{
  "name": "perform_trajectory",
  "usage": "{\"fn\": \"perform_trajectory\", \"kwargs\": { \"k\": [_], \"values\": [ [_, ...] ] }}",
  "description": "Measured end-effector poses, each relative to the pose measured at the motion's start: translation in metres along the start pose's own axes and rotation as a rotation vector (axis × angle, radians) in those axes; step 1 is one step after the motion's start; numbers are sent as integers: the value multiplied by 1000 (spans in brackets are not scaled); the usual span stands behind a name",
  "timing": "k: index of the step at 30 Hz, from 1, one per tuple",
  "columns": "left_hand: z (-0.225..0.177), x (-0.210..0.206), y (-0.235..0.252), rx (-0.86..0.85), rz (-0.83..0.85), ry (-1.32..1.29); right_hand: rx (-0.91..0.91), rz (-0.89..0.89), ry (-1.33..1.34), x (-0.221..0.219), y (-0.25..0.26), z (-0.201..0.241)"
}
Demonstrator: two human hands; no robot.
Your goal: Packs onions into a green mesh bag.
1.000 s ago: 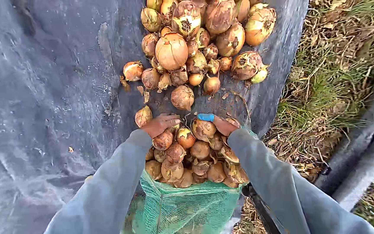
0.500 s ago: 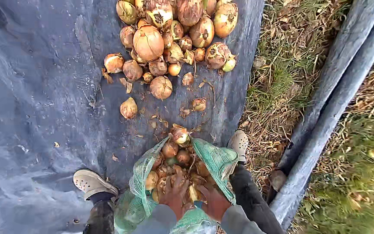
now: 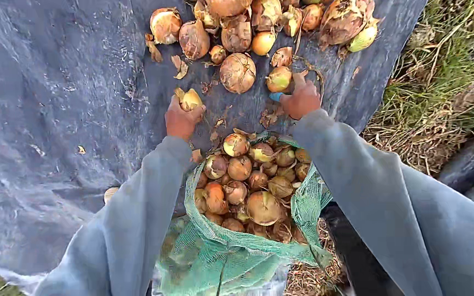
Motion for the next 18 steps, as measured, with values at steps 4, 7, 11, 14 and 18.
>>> {"fn": "perform_trajectory", "kwargs": {
  "k": [4, 7, 11, 14, 18],
  "values": [
    [9, -37, -52, 114, 320, -640, 264, 99, 132, 7, 0, 16],
    [21, -65, -81, 211, 315, -756, 300, 93, 127, 16, 4, 65],
    [22, -68, -71, 228, 19, -984, 202, 104, -193, 14, 1, 122],
    [0, -53, -31, 171, -65, -1140, 210, 187, -223, 11, 8, 127],
    [-42, -53, 6, 168, 33, -1218, 332, 286, -107, 11, 21, 120]
  ]
}}
Point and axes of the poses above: each hand's wrist, its own y-axis towards the middle knuckle, its own x-axis out of the back of the hand, z = x × y, the point moved 4 cm from there along y, towards the middle knuckle, and after that the axes turned 6 degrees about -x, right-handed, at the moved point
